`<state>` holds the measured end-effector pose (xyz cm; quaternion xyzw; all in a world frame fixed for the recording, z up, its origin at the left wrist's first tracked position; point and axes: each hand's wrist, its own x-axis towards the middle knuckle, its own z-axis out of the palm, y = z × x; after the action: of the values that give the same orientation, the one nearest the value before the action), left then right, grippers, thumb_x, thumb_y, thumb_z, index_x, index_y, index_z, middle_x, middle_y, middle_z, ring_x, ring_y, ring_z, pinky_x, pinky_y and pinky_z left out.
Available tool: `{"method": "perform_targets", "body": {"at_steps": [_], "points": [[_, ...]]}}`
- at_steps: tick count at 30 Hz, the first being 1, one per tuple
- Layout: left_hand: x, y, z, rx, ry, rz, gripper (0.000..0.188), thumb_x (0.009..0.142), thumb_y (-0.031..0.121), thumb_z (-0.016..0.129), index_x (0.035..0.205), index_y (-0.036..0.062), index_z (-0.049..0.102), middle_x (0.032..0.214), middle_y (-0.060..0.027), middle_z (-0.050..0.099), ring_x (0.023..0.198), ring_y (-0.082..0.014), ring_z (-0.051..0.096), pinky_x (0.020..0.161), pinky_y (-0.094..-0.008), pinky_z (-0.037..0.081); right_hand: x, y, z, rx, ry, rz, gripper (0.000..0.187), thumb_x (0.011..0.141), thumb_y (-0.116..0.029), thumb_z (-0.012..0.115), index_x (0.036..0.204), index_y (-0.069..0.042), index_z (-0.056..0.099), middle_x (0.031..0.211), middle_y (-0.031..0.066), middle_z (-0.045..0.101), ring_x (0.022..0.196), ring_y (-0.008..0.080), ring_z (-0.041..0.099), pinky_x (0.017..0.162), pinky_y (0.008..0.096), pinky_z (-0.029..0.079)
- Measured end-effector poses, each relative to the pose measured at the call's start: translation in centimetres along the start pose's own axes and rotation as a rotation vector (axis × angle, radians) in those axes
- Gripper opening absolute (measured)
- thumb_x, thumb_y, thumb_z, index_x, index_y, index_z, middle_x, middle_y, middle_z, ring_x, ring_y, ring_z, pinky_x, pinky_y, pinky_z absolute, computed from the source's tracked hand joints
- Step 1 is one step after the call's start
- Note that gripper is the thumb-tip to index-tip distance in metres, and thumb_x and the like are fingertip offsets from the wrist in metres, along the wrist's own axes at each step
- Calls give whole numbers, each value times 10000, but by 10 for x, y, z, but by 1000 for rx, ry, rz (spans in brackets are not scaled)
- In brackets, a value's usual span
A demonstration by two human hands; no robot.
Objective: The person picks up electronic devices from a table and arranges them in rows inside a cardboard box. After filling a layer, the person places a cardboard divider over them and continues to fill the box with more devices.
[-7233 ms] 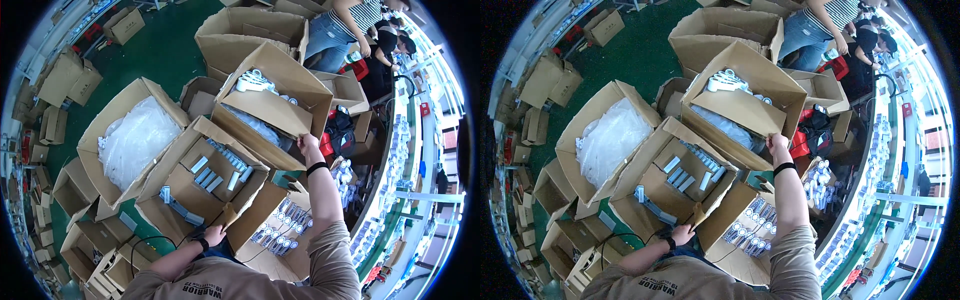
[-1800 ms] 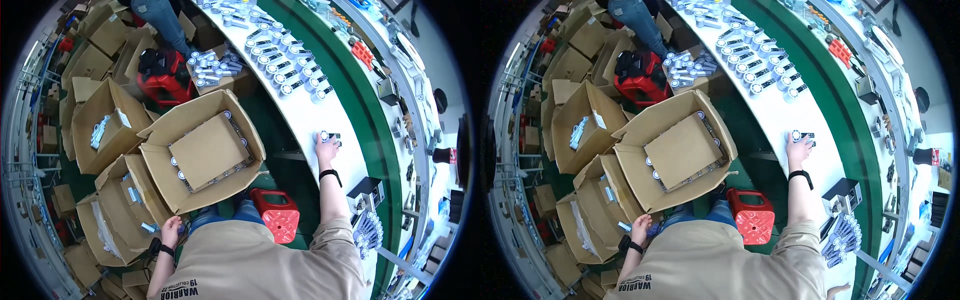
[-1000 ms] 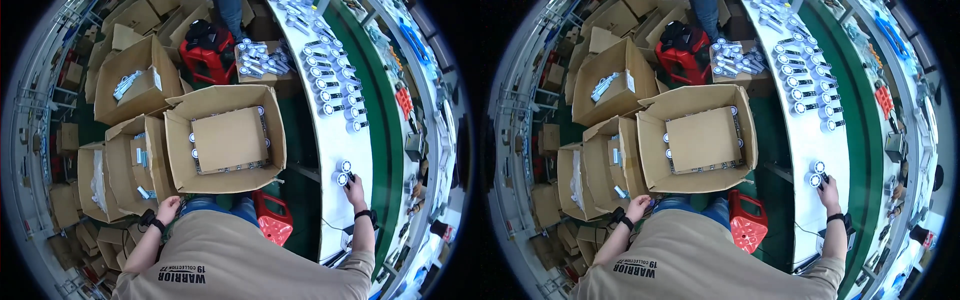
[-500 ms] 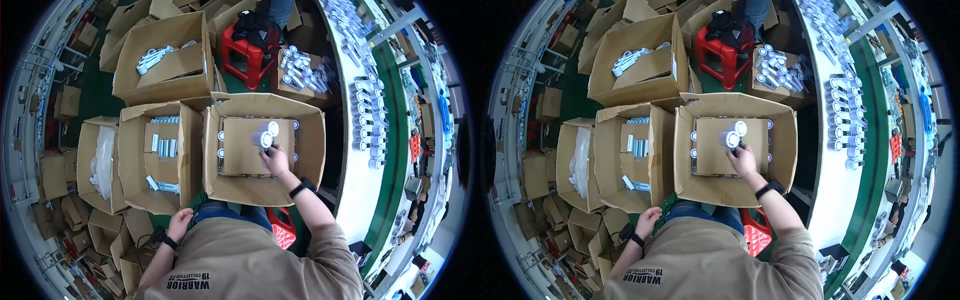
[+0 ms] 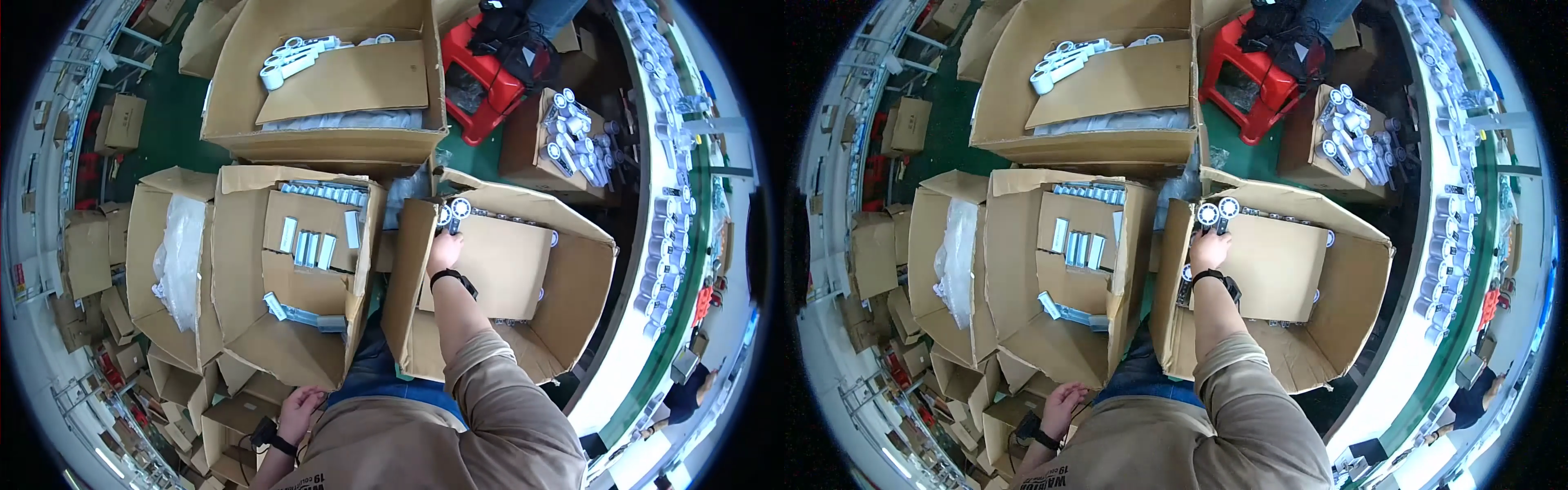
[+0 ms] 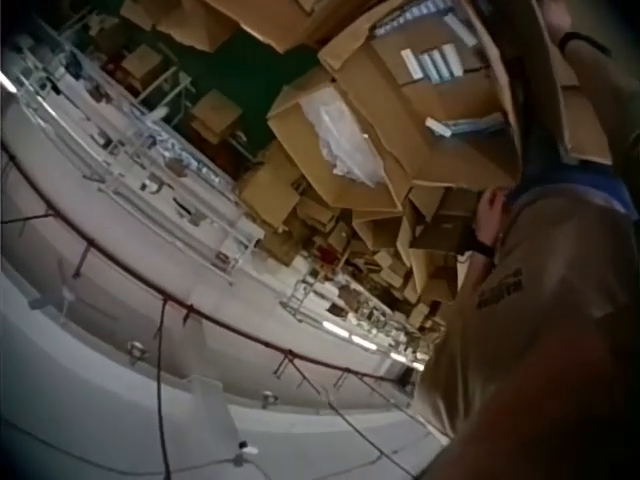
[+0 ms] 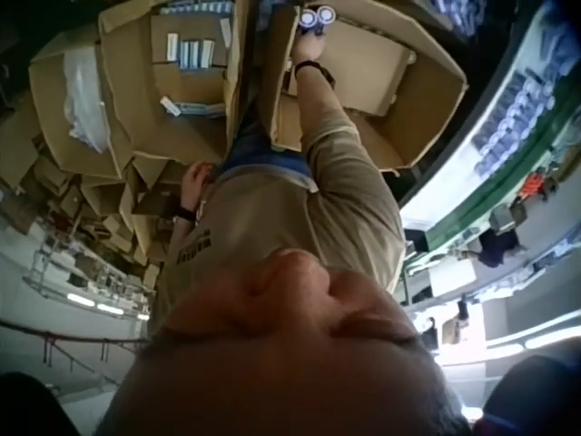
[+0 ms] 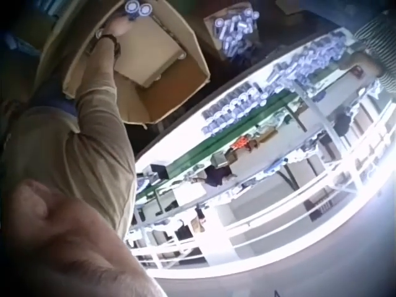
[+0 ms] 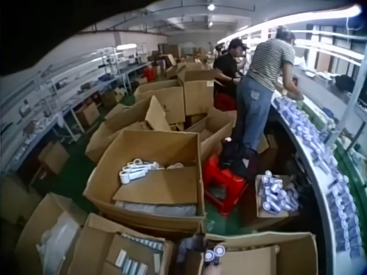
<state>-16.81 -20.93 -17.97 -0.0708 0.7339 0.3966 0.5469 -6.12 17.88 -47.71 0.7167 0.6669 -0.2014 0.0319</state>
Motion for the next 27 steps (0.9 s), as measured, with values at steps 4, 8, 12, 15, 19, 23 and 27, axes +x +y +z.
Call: {"method": "perform_targets", "body": {"at_steps": [4,8,12,15,19,23,27], "points": [[7,2,-6,54,-5,-17,239,942,76,514,1161,-14,547,1103,-102,626,1010,-173,597,877,-292,475,8,6,27,24,14,83,326,816,-336,629,917,-30,680,1066,206,533,1022,344,521,850,410,494],[10,3,-7,151,-7,-36,244,941,79,518,1165,-14,546,1110,-101,624,1013,-169,595,882,-295,475,12,8,40,64,46,133,325,819,-343,629,918,-38,681,1136,220,504,1051,348,510,876,415,487],[14,1,-7,167,-13,-35,247,942,84,519,1171,-5,547,1119,-99,623,1016,-163,594,881,-285,474,17,9,39,12,-42,97,340,826,-343,625,963,-35,670,1213,231,469,1086,355,497,896,418,474],[14,-3,-4,176,-22,-28,250,943,84,520,1176,-1,547,1124,-97,624,1015,-161,595,885,-284,474,11,14,29,-7,-102,13,402,840,-380,599,1044,-39,655,1295,243,435,1158,386,454,963,420,430],[21,4,12,171,-100,21,248,942,73,518,1178,2,548,1126,-93,625,1019,-158,597,897,-284,470,-11,22,0,-2,-86,6,476,853,-429,560,1151,-63,619,1360,250,389,1218,398,407,1027,421,366],[31,23,46,156,-189,130,232,936,70,527,1153,0,571,1074,-76,639,990,-138,600,886,-267,469,-40,48,-27,-26,-69,-109,432,882,-312,513,1214,-39,549,1326,279,424,1189,393,449,1025,429,350],[43,54,99,268,-403,284,241,938,49,514,1169,-10,552,1117,-87,627,1040,-161,596,920,-283,462,-44,110,-32,-40,-340,312,601,888,-419,518,1296,16,450,1336,233,443,1272,344,401,1033,418,355]]}}
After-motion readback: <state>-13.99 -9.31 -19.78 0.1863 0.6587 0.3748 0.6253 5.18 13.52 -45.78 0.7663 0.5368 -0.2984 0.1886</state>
